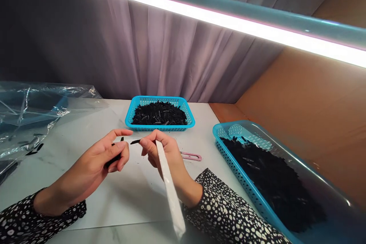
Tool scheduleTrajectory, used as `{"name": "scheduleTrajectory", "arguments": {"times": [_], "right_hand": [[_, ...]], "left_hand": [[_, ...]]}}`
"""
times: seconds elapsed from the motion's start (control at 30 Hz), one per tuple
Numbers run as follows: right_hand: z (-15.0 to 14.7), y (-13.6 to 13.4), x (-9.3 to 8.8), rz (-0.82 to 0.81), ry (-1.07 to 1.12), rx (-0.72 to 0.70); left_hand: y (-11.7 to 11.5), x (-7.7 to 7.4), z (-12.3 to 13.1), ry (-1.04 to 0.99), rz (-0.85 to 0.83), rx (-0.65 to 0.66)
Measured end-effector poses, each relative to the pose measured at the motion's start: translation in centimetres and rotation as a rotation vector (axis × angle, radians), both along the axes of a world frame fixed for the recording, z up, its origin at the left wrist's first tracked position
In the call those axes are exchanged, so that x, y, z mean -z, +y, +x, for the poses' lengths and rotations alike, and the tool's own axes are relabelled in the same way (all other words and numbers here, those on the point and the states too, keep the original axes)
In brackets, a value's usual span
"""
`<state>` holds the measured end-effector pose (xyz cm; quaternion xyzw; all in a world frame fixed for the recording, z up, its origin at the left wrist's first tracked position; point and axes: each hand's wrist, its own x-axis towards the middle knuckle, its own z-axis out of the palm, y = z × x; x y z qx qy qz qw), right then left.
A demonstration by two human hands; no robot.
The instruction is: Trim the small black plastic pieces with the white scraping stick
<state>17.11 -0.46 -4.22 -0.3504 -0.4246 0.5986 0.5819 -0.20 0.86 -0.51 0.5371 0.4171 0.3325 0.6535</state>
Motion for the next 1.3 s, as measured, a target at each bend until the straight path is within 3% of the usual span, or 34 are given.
{"name": "scheduleTrajectory", "arguments": {"times": [0.17, 0.53, 0.7, 0.93, 1.1, 1.3], "right_hand": [[-0.1, -0.2, -0.5, -0.036, 0.06, -0.016], [0.3, 0.1, -0.4, -0.041, 0.176, -0.055], [0.2, 0.3, 0.3, 0.101, -0.042, -0.04], [0.3, 0.3, 0.5, 0.228, -0.276, 0.097], [0.3, 0.4, 0.3, 0.085, -0.186, 0.104], [0.2, 0.6, 0.3, -0.003, -0.037, 0.044]], "left_hand": [[0.0, 0.1, 0.1, -0.024, 0.001, 0.08], [0.3, -0.3, 0.0, 0.032, -0.018, 0.039], [0.3, 0.1, -0.1, 0.053, 0.017, 0.071], [0.2, 0.0, -0.3, 0.056, 0.029, 0.103], [0.4, -0.1, -0.2, 0.012, -0.068, 0.039], [0.6, 0.0, -0.4, 0.019, -0.02, -0.019]]}}
